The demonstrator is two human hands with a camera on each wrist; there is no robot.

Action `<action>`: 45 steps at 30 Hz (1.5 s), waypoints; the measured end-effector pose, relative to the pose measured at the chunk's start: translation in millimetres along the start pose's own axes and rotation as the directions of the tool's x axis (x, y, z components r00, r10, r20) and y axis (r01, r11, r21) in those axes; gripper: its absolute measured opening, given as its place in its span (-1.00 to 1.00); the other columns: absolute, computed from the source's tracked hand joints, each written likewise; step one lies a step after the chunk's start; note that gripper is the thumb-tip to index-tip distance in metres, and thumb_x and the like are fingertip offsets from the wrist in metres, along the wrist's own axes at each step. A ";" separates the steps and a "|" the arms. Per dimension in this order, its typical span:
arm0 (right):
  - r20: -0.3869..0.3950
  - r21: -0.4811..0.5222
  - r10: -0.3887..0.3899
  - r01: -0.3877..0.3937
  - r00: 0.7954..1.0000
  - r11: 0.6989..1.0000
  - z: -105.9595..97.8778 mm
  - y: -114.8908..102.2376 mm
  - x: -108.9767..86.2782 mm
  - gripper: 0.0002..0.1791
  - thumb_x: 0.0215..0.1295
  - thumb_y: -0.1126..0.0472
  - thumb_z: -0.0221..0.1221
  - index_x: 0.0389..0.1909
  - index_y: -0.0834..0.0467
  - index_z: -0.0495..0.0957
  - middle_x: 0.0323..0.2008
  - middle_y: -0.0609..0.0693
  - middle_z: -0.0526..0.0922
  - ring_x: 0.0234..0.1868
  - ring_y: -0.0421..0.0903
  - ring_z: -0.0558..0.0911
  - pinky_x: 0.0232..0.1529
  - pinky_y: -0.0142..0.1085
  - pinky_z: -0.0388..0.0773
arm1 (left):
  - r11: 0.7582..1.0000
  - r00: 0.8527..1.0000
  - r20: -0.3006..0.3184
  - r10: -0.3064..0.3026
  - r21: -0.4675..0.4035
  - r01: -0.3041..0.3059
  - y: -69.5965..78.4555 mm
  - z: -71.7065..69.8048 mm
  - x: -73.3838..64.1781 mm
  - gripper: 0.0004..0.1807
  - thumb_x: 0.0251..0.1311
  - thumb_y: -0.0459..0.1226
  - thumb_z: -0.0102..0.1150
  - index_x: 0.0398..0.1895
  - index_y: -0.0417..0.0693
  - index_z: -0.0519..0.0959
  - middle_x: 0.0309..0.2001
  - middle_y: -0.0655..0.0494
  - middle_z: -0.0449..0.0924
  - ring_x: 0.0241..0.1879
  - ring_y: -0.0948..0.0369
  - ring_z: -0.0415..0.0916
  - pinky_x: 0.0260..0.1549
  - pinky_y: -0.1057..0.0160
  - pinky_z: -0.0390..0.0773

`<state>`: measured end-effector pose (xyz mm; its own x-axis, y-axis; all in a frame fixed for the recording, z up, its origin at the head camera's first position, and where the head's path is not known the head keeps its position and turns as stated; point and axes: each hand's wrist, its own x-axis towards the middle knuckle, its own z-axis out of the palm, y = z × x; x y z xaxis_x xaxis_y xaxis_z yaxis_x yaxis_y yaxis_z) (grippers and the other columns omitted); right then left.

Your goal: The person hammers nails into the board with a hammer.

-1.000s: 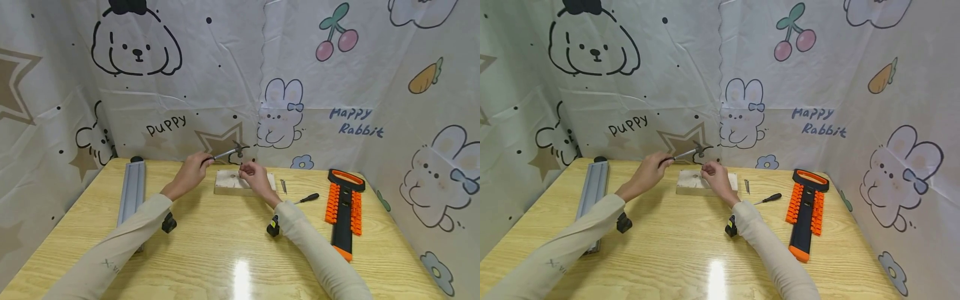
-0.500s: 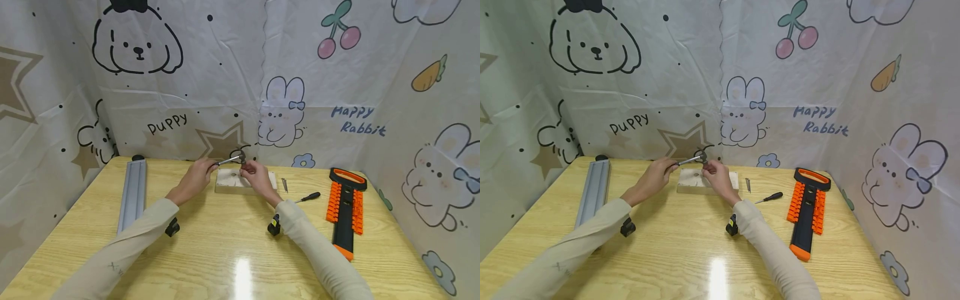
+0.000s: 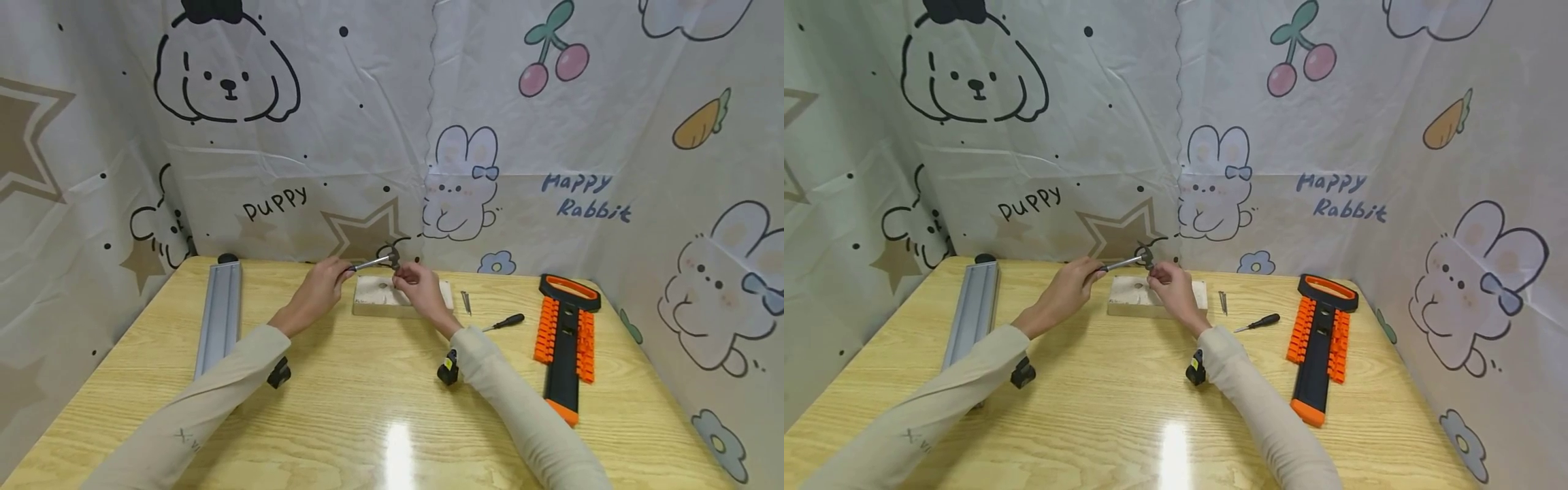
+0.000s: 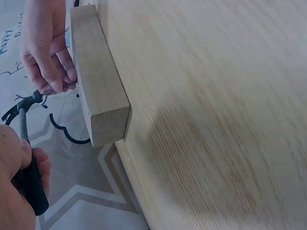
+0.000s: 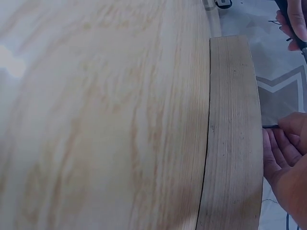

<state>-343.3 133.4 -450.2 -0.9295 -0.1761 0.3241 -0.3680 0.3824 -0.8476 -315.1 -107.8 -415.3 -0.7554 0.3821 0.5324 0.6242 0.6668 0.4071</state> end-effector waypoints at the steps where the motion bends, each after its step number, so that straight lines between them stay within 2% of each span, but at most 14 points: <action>1: -0.001 -0.002 -0.001 0.001 1.000 1.000 -0.6 0.4 -0.2 -0.91 0.46 0.36 0.26 -0.14 0.32 0.66 -0.14 0.21 0.75 -0.09 0.10 0.73 0.08 -0.12 0.69 | 1.000 1.000 -0.002 0.007 0.006 -0.007 -0.1 0.6 0.0 -0.83 0.51 -0.42 0.14 -0.10 -0.41 0.67 -0.22 -0.18 0.65 -0.29 0.02 0.59 -0.32 0.11 0.63; 9: 0.001 0.005 -0.021 0.021 1.000 1.000 -1.0 3.8 1.4 -0.90 0.45 0.37 0.26 -0.13 0.34 0.68 -0.14 0.25 0.75 -0.09 0.15 0.73 0.07 -0.06 0.68 | 0.999 0.999 -0.015 0.045 0.013 -0.045 1.6 1.9 3.3 -0.82 0.51 -0.43 0.13 -0.09 -0.44 0.66 -0.25 -0.17 0.62 -0.32 0.04 0.55 -0.33 0.12 0.62; 15: 0.006 0.013 -0.004 0.004 1.000 1.000 -0.6 3.9 1.0 -0.86 0.46 0.36 0.27 -0.08 0.36 0.67 -0.11 0.24 0.75 -0.07 0.14 0.73 0.11 -0.07 0.67 | 0.998 0.999 -0.008 0.053 0.020 -0.053 2.0 0.5 5.9 -0.80 0.53 -0.43 0.10 -0.07 -0.45 0.66 -0.25 -0.16 0.62 -0.32 0.06 0.55 -0.32 0.12 0.61; 17: 0.009 0.014 0.000 0.000 1.000 1.000 -1.4 3.5 -0.2 -0.83 0.46 0.35 0.26 -0.04 0.37 0.66 -0.09 0.24 0.75 -0.05 0.13 0.73 0.12 -0.08 0.66 | 0.998 0.998 -0.034 0.061 0.007 -0.061 2.5 -2.0 8.5 -0.80 0.53 -0.43 0.10 -0.06 -0.45 0.65 -0.25 -0.17 0.61 -0.33 0.05 0.53 -0.33 0.12 0.60; 19: 0.013 0.018 0.007 -0.008 1.000 1.000 -2.2 2.9 -0.8 -0.79 0.48 0.34 0.25 0.01 0.39 0.64 -0.07 0.24 0.74 -0.03 0.13 0.72 0.14 -0.08 0.65 | 0.998 0.994 -0.088 0.060 -0.024 -0.063 3.7 -5.3 11.5 -0.80 0.54 -0.42 0.09 -0.03 -0.44 0.64 -0.23 -0.19 0.61 -0.32 0.05 0.53 -0.32 0.11 0.59; 21: 0.016 0.018 0.012 -0.013 1.000 1.000 -3.0 2.1 -1.2 -0.77 0.49 0.33 0.24 0.04 0.41 0.63 -0.05 0.24 0.73 -0.01 0.13 0.71 0.14 -0.07 0.65 | 0.996 0.988 -0.148 0.047 -0.072 -0.059 4.3 -7.1 13.5 -0.79 0.54 -0.42 0.09 0.00 -0.43 0.63 -0.23 -0.19 0.60 -0.33 0.04 0.51 -0.32 0.09 0.57; 23: 0.016 0.015 0.015 -0.015 1.000 1.000 -3.4 1.6 -1.0 -0.76 0.50 0.33 0.24 0.05 0.41 0.62 -0.04 0.24 0.73 -0.01 0.13 0.71 0.14 -0.06 0.65 | 0.994 0.986 -0.167 0.027 -0.100 -0.044 4.1 -7.1 13.0 -0.79 0.54 -0.43 0.08 0.02 -0.44 0.63 -0.22 -0.21 0.60 -0.33 0.02 0.50 -0.32 0.08 0.57; 25: 0.014 0.014 0.018 -0.018 1.000 1.000 -3.7 0.8 -0.8 -0.76 0.50 0.33 0.24 0.04 0.42 0.62 -0.05 0.23 0.73 -0.02 0.13 0.71 0.13 -0.07 0.65 | 0.997 0.993 -0.118 0.026 -0.070 -0.034 2.3 -5.6 10.3 -0.79 0.54 -0.43 0.08 0.00 -0.45 0.63 -0.22 -0.19 0.61 -0.32 0.02 0.53 -0.33 0.08 0.59; 27: 0.010 0.014 0.017 -0.017 1.000 1.000 -3.7 1.0 -0.6 -0.79 0.48 0.34 0.25 0.02 0.39 0.64 -0.07 0.22 0.74 -0.04 0.11 0.72 0.11 -0.09 0.66 | 0.999 0.998 -0.042 0.035 -0.005 -0.036 -0.4 -4.2 6.8 -0.81 0.53 -0.44 0.09 -0.04 -0.46 0.64 -0.23 -0.20 0.62 -0.31 0.00 0.56 -0.33 0.08 0.62; 29: 0.011 0.018 0.018 -0.018 1.000 1.000 -3.3 1.5 -0.6 -0.81 0.48 0.34 0.26 -0.01 0.37 0.65 -0.08 0.21 0.74 -0.06 0.10 0.72 0.09 -0.11 0.66 | 0.998 0.999 0.022 0.043 0.052 -0.045 -2.8 -4.3 3.6 -0.81 0.53 -0.43 0.10 -0.09 -0.45 0.65 -0.24 -0.21 0.63 -0.32 0.00 0.59 -0.33 0.08 0.64; 30: 0.011 0.018 0.015 -0.015 1.000 1.000 -2.9 2.1 -0.6 -0.83 0.47 0.35 0.26 -0.02 0.36 0.66 -0.09 0.22 0.74 -0.06 0.10 0.72 0.08 -0.12 0.67 | 0.996 0.998 0.035 0.045 0.070 -0.048 -3.9 -4.8 2.3 -0.82 0.52 -0.43 0.11 -0.10 -0.45 0.65 -0.25 -0.20 0.64 -0.32 0.00 0.60 -0.33 0.07 0.65; 36: 0.008 0.014 0.002 -0.002 1.000 1.000 -3.4 4.6 -0.9 -0.86 0.48 0.33 0.27 -0.06 0.31 0.67 -0.10 0.19 0.74 -0.07 0.06 0.71 0.06 -0.15 0.67 | 0.996 0.998 -0.003 0.060 0.065 -0.060 -4.9 -10.5 1.7 -0.81 0.52 -0.41 0.12 -0.07 -0.42 0.65 -0.31 -0.17 0.62 -0.40 0.05 0.53 -0.34 0.03 0.59; 45: 0.008 0.026 -0.001 0.001 1.000 1.000 -2.8 3.1 -0.3 -0.87 0.44 0.39 0.27 -0.07 0.36 0.66 -0.10 0.26 0.74 -0.06 0.15 0.72 0.07 -0.14 0.68 | 0.997 0.998 0.003 0.062 0.050 -0.062 -4.4 -1.6 5.7 -0.83 0.49 -0.44 0.15 -0.09 -0.44 0.67 -0.25 -0.18 0.66 -0.32 0.01 0.60 -0.30 0.04 0.63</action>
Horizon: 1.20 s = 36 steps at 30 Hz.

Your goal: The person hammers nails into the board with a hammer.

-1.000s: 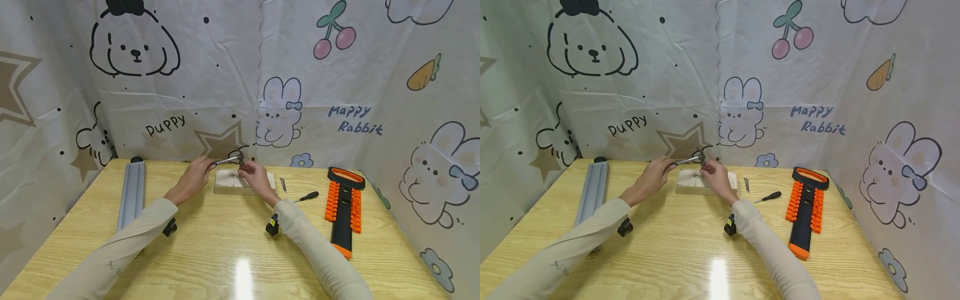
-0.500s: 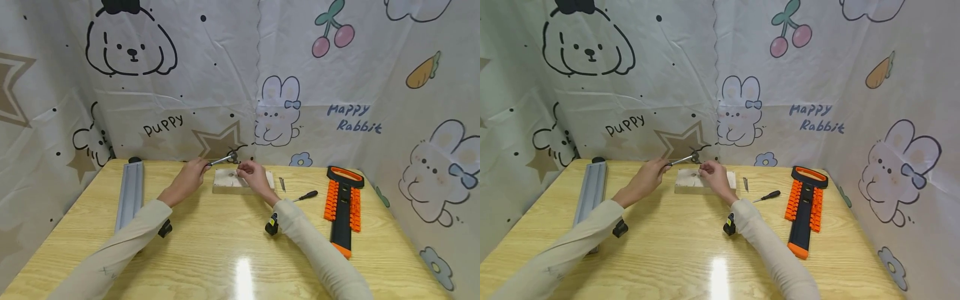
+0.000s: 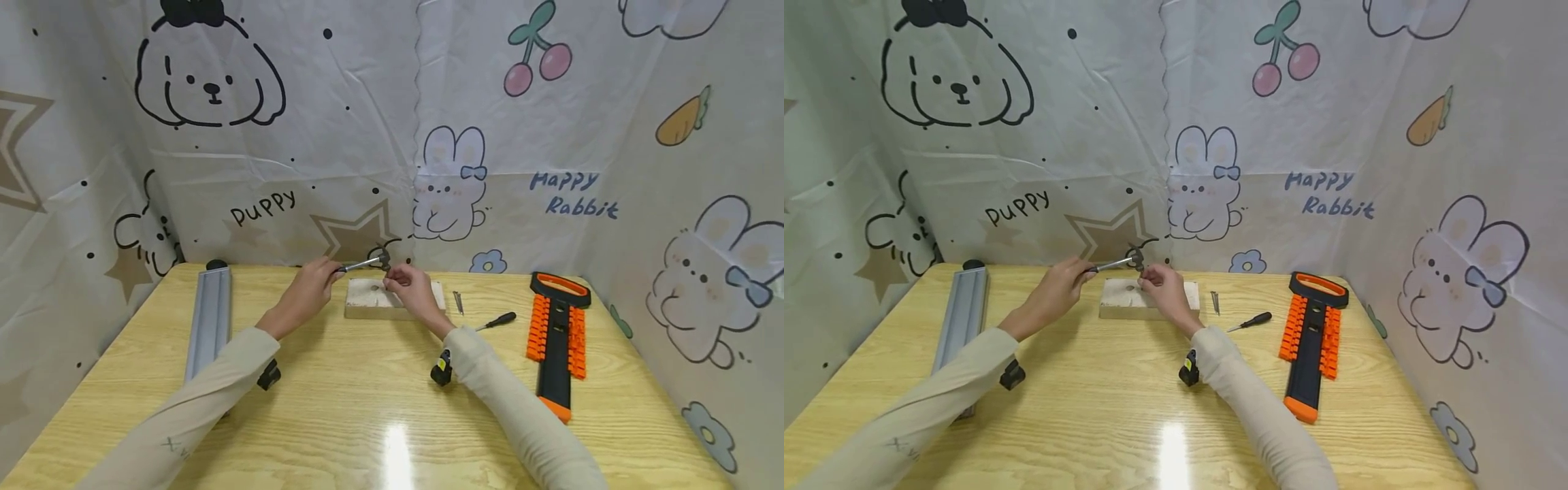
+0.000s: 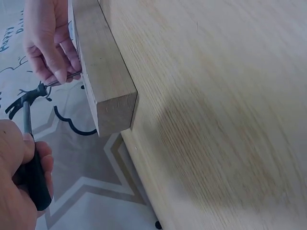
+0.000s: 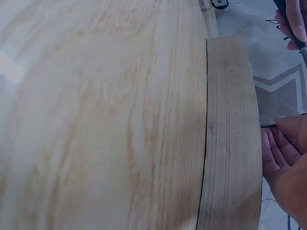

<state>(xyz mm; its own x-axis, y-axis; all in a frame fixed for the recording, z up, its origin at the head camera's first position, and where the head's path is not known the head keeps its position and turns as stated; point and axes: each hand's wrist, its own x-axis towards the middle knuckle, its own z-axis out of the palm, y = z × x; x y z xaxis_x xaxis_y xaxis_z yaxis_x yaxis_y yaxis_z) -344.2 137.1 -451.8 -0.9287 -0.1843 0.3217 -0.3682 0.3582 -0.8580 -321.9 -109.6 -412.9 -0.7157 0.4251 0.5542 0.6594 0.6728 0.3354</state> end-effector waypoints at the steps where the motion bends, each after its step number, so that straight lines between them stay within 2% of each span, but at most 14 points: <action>1: 0.003 -0.002 -0.001 0.001 1.000 1.000 0.7 -0.3 -0.3 -0.87 0.44 0.39 0.26 -0.07 0.37 0.65 -0.10 0.26 0.74 -0.06 0.15 0.72 0.08 -0.14 0.67 | 1.000 1.000 -0.001 -0.002 0.002 0.002 -0.3 0.8 -0.5 -0.83 0.48 -0.45 0.16 -0.10 -0.45 0.67 -0.26 -0.18 0.66 -0.32 0.01 0.60 -0.29 0.03 0.64; 8: -0.005 -0.009 0.011 -0.011 1.000 1.000 1.2 -0.1 -0.9 -0.87 0.45 0.37 0.27 -0.06 0.33 0.66 -0.10 0.21 0.74 -0.07 0.10 0.72 0.08 -0.14 0.67 | 1.000 1.000 0.018 -0.011 -0.009 0.011 0.5 -1.7 0.3 -0.80 0.53 -0.41 0.11 -0.07 -0.43 0.66 -0.22 -0.18 0.67 -0.26 -0.01 0.63 -0.21 -0.03 0.64; 13: 0.016 -0.018 0.006 -0.005 1.000 1.000 0.5 0.2 1.3 -0.86 0.47 0.34 0.27 -0.05 0.30 0.66 -0.08 0.20 0.75 -0.05 0.08 0.72 0.09 -0.14 0.67 | 1.000 0.999 0.043 -0.021 -0.016 0.022 -0.4 -6.7 1.8 -0.80 0.54 -0.42 0.10 -0.05 -0.43 0.65 -0.18 -0.20 0.67 -0.21 -0.03 0.66 -0.18 0.01 0.69; 16: 0.026 -0.018 0.008 -0.007 1.000 1.000 -1.2 0.3 1.1 -0.85 0.48 0.32 0.26 -0.04 0.30 0.66 -0.07 0.19 0.75 -0.04 0.07 0.72 0.10 -0.14 0.66 | 0.999 1.000 0.013 -0.004 -0.036 0.004 0.1 -9.2 4.5 -0.81 0.53 -0.42 0.10 -0.04 -0.43 0.64 -0.20 -0.18 0.66 -0.25 0.00 0.62 -0.24 0.05 0.66; 19: 0.036 -0.012 0.010 -0.010 0.999 1.000 -2.9 1.1 0.3 -0.82 0.49 0.31 0.26 0.00 0.31 0.66 -0.06 0.19 0.75 -0.04 0.07 0.72 0.09 -0.15 0.66 | 0.996 0.998 -0.056 0.010 -0.087 -0.015 2.5 -11.0 7.9 -0.82 0.54 -0.41 0.10 -0.04 -0.41 0.62 -0.22 -0.17 0.63 -0.28 0.02 0.56 -0.27 0.06 0.60; 21: 0.044 0.002 0.016 -0.016 0.999 1.000 -4.0 1.2 -0.2 -0.79 0.50 0.30 0.26 0.03 0.33 0.65 -0.05 0.21 0.75 -0.04 0.09 0.73 0.08 -0.15 0.67 | 0.993 0.997 -0.081 0.004 -0.117 -0.014 4.2 -11.3 9.7 -0.82 0.55 -0.40 0.09 -0.03 -0.40 0.61 -0.20 -0.18 0.62 -0.26 0.01 0.54 -0.25 0.05 0.59; 23: 0.053 0.019 0.022 -0.023 0.998 1.000 -4.5 2.5 0.1 -0.76 0.50 0.30 0.25 0.06 0.36 0.64 -0.04 0.23 0.74 -0.03 0.12 0.73 0.06 -0.16 0.67 | 0.995 0.999 -0.048 0.005 -0.096 -0.010 4.4 -9.8 10.1 -0.81 0.56 -0.38 0.07 -0.03 -0.40 0.61 -0.18 -0.18 0.62 -0.22 0.00 0.56 -0.21 0.04 0.62; 25: 0.058 0.031 0.028 -0.030 0.998 0.999 -4.3 3.0 0.9 -0.76 0.50 0.30 0.25 0.05 0.37 0.64 -0.04 0.25 0.74 -0.04 0.15 0.74 0.05 -0.15 0.68 | 0.999 1.000 0.029 0.004 -0.046 -0.003 3.9 -8.2 9.1 -0.80 0.57 -0.38 0.07 -0.03 -0.40 0.61 -0.18 -0.17 0.62 -0.19 -0.01 0.58 -0.19 0.03 0.64; 27: 0.058 0.041 0.025 -0.028 0.998 0.999 -3.7 3.6 1.8 -0.79 0.50 0.31 0.25 0.01 0.37 0.65 -0.06 0.26 0.74 -0.05 0.18 0.74 0.03 -0.14 0.69 | 1.000 0.994 0.112 0.001 0.008 -0.002 2.8 -6.3 7.4 -0.79 0.56 -0.39 0.07 -0.03 -0.41 0.62 -0.19 -0.16 0.62 -0.17 -0.02 0.59 -0.16 0.02 0.66; 29: 0.066 0.052 0.020 -0.024 0.998 0.998 -4.3 -1.2 1.0 -0.80 0.49 0.34 0.25 -0.01 0.40 0.64 -0.06 0.31 0.74 -0.04 0.23 0.73 0.05 -0.06 0.69 | 0.999 0.987 0.160 -0.003 0.032 -0.002 1.9 -5.4 6.1 -0.79 0.56 -0.40 0.07 -0.04 -0.42 0.63 -0.20 -0.15 0.62 -0.19 -0.03 0.59 -0.17 0.01 0.66; 33: 0.063 0.060 0.017 -0.020 0.998 0.998 -4.0 -0.9 1.6 -0.82 0.49 0.36 0.24 -0.03 0.41 0.64 -0.05 0.35 0.73 -0.04 0.26 0.73 0.07 0.01 0.68 | 1.000 0.986 0.165 -0.026 0.008 0.025 0.2 -4.7 5.2 -0.78 0.57 -0.39 0.06 -0.01 -0.42 0.64 -0.18 -0.15 0.63 -0.18 -0.03 0.59 -0.16 0.01 0.65; 36: 0.051 0.050 0.023 -0.026 0.998 0.998 -2.8 4.2 3.5 -0.83 0.48 0.37 0.24 -0.04 0.39 0.65 -0.06 0.32 0.74 -0.06 0.19 0.75 0.04 -0.09 0.71 | 0.999 0.987 0.159 -0.037 -0.008 0.039 -1.3 -4.0 4.3 -0.78 0.57 -0.38 0.06 -0.01 -0.40 0.64 -0.18 -0.15 0.65 -0.19 -0.01 0.60 -0.18 0.02 0.65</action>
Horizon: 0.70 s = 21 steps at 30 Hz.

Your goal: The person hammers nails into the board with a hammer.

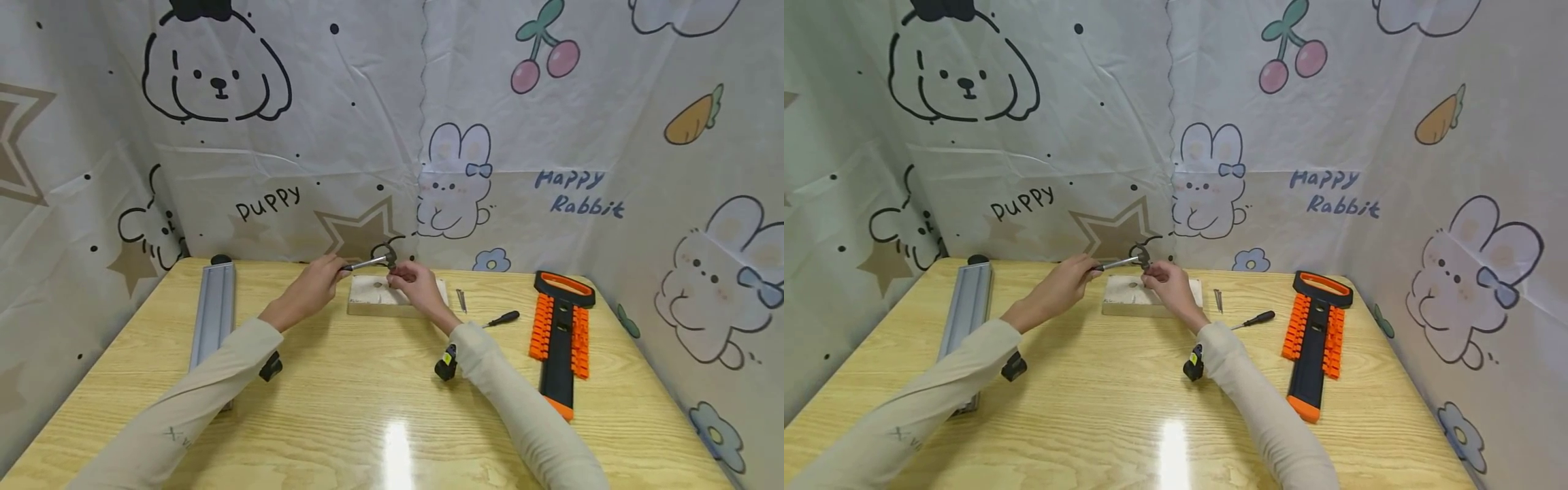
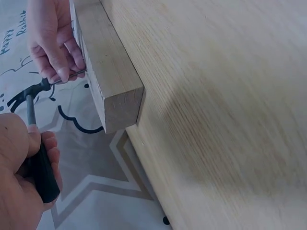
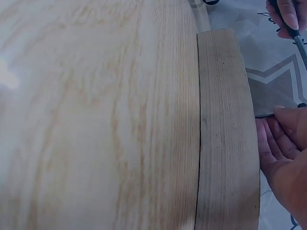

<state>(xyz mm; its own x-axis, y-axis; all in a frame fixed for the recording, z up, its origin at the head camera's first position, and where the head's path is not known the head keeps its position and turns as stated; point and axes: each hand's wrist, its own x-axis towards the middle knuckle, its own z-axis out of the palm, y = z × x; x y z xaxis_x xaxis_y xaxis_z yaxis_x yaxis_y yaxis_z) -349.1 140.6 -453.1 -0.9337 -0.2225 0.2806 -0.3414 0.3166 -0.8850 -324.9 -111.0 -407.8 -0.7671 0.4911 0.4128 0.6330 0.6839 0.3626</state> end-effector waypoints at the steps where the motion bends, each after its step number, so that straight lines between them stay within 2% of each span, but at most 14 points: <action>1: -0.002 -0.004 0.002 -0.002 1.000 1.000 -0.2 -0.6 -0.1 -0.84 0.48 0.38 0.24 -0.04 0.39 0.65 -0.07 0.30 0.74 -0.07 0.17 0.75 0.02 -0.13 0.71 | 1.000 1.000 -0.003 -0.004 -0.008 0.004 0.1 0.0 -0.1 -0.79 0.56 -0.39 0.07 -0.02 -0.40 0.64 -0.18 -0.15 0.65 -0.20 0.00 0.59 -0.19 0.04 0.65; 8: 0.002 -0.019 -0.002 0.002 1.000 1.000 -1.6 -1.8 -0.5 -0.84 0.47 0.37 0.26 -0.04 0.37 0.65 -0.08 0.28 0.74 -0.11 0.10 0.75 -0.03 -0.21 0.70 | 0.997 1.000 0.003 -0.026 -0.066 0.026 0.2 -0.3 -2.1 -0.77 0.57 -0.38 0.06 -0.03 -0.42 0.64 -0.22 -0.17 0.64 -0.34 0.10 0.49 -0.35 0.13 0.55; 16: 0.007 -0.013 0.008 -0.008 1.000 1.000 -4.5 -4.3 -2.6 -0.78 0.47 0.37 0.25 0.03 0.40 0.63 -0.05 0.28 0.73 -0.08 0.11 0.74 0.02 -0.19 0.69 | 0.995 0.998 0.012 -0.062 -0.083 0.063 0.2 1.1 -2.0 -0.75 0.59 -0.36 0.04 0.00 -0.41 0.64 -0.18 -0.15 0.63 -0.31 0.11 0.50 -0.32 0.16 0.56; 21: -0.018 -0.055 0.006 -0.007 1.000 0.998 -9.2 -9.1 -4.0 -0.77 0.50 0.34 0.22 0.06 0.38 0.63 -0.01 0.25 0.72 0.01 0.12 0.72 0.11 -0.16 0.68 | 0.994 0.998 -0.001 -0.068 -0.085 0.068 -1.2 0.2 -5.1 -0.75 0.59 -0.35 0.05 -0.01 -0.42 0.64 -0.17 -0.15 0.63 -0.30 0.09 0.50 -0.32 0.14 0.53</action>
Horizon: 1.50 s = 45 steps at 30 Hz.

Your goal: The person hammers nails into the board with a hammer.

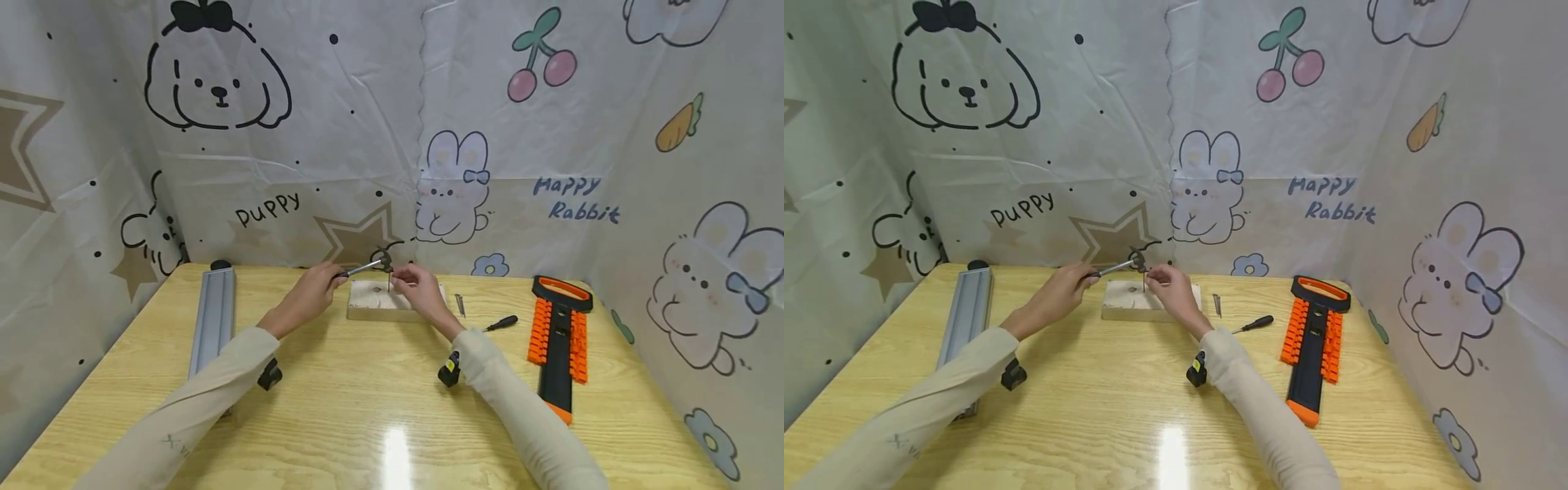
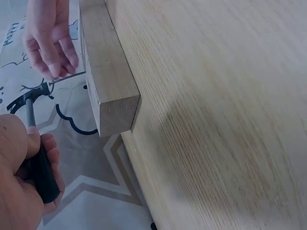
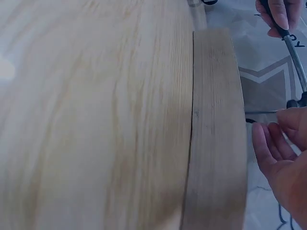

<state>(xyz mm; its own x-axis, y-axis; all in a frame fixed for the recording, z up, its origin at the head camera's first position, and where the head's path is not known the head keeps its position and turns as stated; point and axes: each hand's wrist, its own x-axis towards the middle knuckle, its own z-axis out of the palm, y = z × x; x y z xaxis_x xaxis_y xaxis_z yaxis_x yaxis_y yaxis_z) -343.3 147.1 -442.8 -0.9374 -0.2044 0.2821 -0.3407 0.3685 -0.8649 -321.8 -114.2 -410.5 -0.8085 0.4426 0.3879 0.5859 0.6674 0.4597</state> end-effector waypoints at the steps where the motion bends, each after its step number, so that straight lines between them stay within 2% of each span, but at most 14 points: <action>1: -0.007 -0.016 -0.005 0.004 1.000 1.000 -1.7 -1.2 -0.2 -0.78 0.51 0.32 0.22 0.05 0.36 0.63 -0.01 0.24 0.72 0.02 0.12 0.71 0.13 -0.14 0.67 | 1.000 1.000 -0.008 0.001 0.001 -0.001 -0.6 -0.1 -0.9 -0.75 0.59 -0.35 0.05 -0.01 -0.41 0.64 -0.16 -0.15 0.63 -0.29 0.09 0.50 -0.31 0.14 0.53; 8: -0.046 -0.126 -0.026 0.020 0.999 0.992 -23.3 -7.6 -1.2 -0.76 0.56 0.27 0.18 0.05 0.35 0.65 -0.03 0.23 0.71 0.02 0.14 0.68 0.17 -0.01 0.61 | 1.000 0.999 -0.048 0.006 -0.009 -0.006 -4.9 -1.6 -3.9 -0.76 0.58 -0.35 0.07 0.00 -0.38 0.65 -0.13 -0.15 0.65 -0.27 0.07 0.52 -0.29 0.11 0.54; 15: -0.084 -0.196 0.074 -0.089 0.994 0.976 -54.4 0.9 -7.6 -0.71 0.58 0.23 0.15 0.12 0.35 0.62 0.04 0.23 0.69 0.08 0.15 0.65 0.15 0.00 0.60 | 1.000 0.999 -0.044 0.008 0.005 -0.008 -6.5 0.4 -4.8 -0.77 0.58 -0.34 0.07 -0.03 -0.37 0.65 -0.16 -0.13 0.64 -0.27 0.07 0.52 -0.27 0.10 0.56; 20: -0.105 -0.235 0.141 -0.163 0.984 0.958 -76.4 9.4 -12.9 -0.70 0.58 0.24 0.13 0.13 0.37 0.60 0.05 0.28 0.67 0.09 0.19 0.64 0.11 0.01 0.62 | 0.999 0.997 -0.065 0.046 0.015 -0.045 -5.9 0.7 -5.6 -0.80 0.56 -0.37 0.09 -0.08 -0.38 0.65 -0.18 -0.14 0.64 -0.26 0.04 0.55 -0.26 0.06 0.58; 24: -0.112 -0.270 0.156 -0.182 0.981 0.946 -93.4 14.4 -17.7 -0.73 0.56 0.29 0.14 0.08 0.41 0.59 0.02 0.32 0.65 0.06 0.24 0.64 0.08 0.04 0.63 | 0.997 0.993 -0.093 0.073 0.021 -0.071 -5.5 1.0 -6.4 -0.81 0.55 -0.39 0.09 -0.10 -0.39 0.65 -0.22 -0.13 0.63 -0.30 0.06 0.51 -0.30 0.07 0.56; 30: -0.114 -0.364 0.208 -0.236 0.971 0.901 -112.9 24.1 -23.6 -0.82 0.51 0.33 0.16 -0.04 0.39 0.59 -0.04 0.32 0.66 0.03 0.24 0.65 0.07 0.06 0.60 | 0.995 0.990 -0.107 0.094 0.033 -0.091 -5.3 2.4 -6.0 -0.81 0.55 -0.39 0.09 -0.09 -0.38 0.65 -0.23 -0.11 0.61 -0.33 0.09 0.47 -0.33 0.11 0.53; 32: -0.092 -0.388 0.255 -0.270 0.963 0.881 -116.5 27.8 -24.8 -0.82 0.50 0.31 0.19 -0.06 0.39 0.59 -0.04 0.33 0.66 0.01 0.24 0.65 0.03 0.03 0.60 | 0.995 0.990 -0.110 0.093 0.034 -0.090 -5.5 2.6 -6.6 -0.82 0.55 -0.39 0.10 -0.09 -0.37 0.65 -0.23 -0.11 0.61 -0.33 0.09 0.47 -0.32 0.11 0.52; 35: -0.037 -0.428 0.341 -0.323 0.939 0.844 -120.1 37.5 -27.2 -0.79 0.48 0.28 0.23 -0.08 0.38 0.60 -0.05 0.32 0.66 -0.10 0.16 0.64 -0.14 -0.11 0.60 | 0.995 0.988 -0.119 0.096 0.035 -0.092 -5.6 2.5 -8.1 -0.82 0.54 -0.40 0.10 -0.10 -0.38 0.65 -0.23 -0.12 0.61 -0.32 0.07 0.47 -0.31 0.09 0.51; 39: 0.010 -0.464 0.396 -0.347 0.918 0.815 -126.5 51.2 -29.6 -0.80 0.44 0.26 0.27 -0.15 0.37 0.66 -0.24 0.20 0.69 -0.34 -0.04 0.56 -0.36 -0.29 0.47 | 0.993 0.985 -0.128 0.114 0.036 -0.110 -5.2 4.2 -8.3 -0.82 0.53 -0.40 0.11 -0.10 -0.39 0.66 -0.25 -0.12 0.61 -0.33 0.07 0.48 -0.32 0.10 0.51; 42: 0.027 -0.441 0.404 -0.352 0.914 0.825 -131.0 54.3 -26.8 -0.83 0.42 0.30 0.26 -0.31 0.36 0.68 -0.52 0.05 0.60 -0.54 -0.15 0.44 -0.46 -0.33 0.38 | 0.993 0.983 -0.139 0.118 0.031 -0.114 -5.2 5.4 -8.6 -0.83 0.53 -0.41 0.12 -0.10 -0.38 0.65 -0.25 -0.12 0.61 -0.33 0.07 0.48 -0.33 0.10 0.51; 45: 0.052 -0.422 0.428 -0.368 0.902 0.828 -131.4 54.9 -22.5 -0.70 0.40 0.33 0.21 -0.59 0.25 0.59 -0.72 -0.10 0.41 -0.67 -0.22 0.30 -0.53 -0.36 0.28 | 0.994 0.984 -0.144 0.105 0.024 -0.103 -4.9 6.3 -10.0 -0.83 0.53 -0.41 0.12 -0.10 -0.38 0.65 -0.23 -0.13 0.62 -0.32 0.05 0.49 -0.32 0.09 0.51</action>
<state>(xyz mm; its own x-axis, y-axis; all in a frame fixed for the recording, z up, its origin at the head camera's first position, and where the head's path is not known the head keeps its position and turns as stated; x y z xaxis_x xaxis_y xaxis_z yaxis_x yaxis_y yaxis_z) -350.4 291.0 -442.1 -0.9878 -0.0738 -0.1368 0.0323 0.7633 -0.6453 -316.9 -118.1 -421.6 -0.7261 0.4195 0.5448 0.6643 0.6325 0.3983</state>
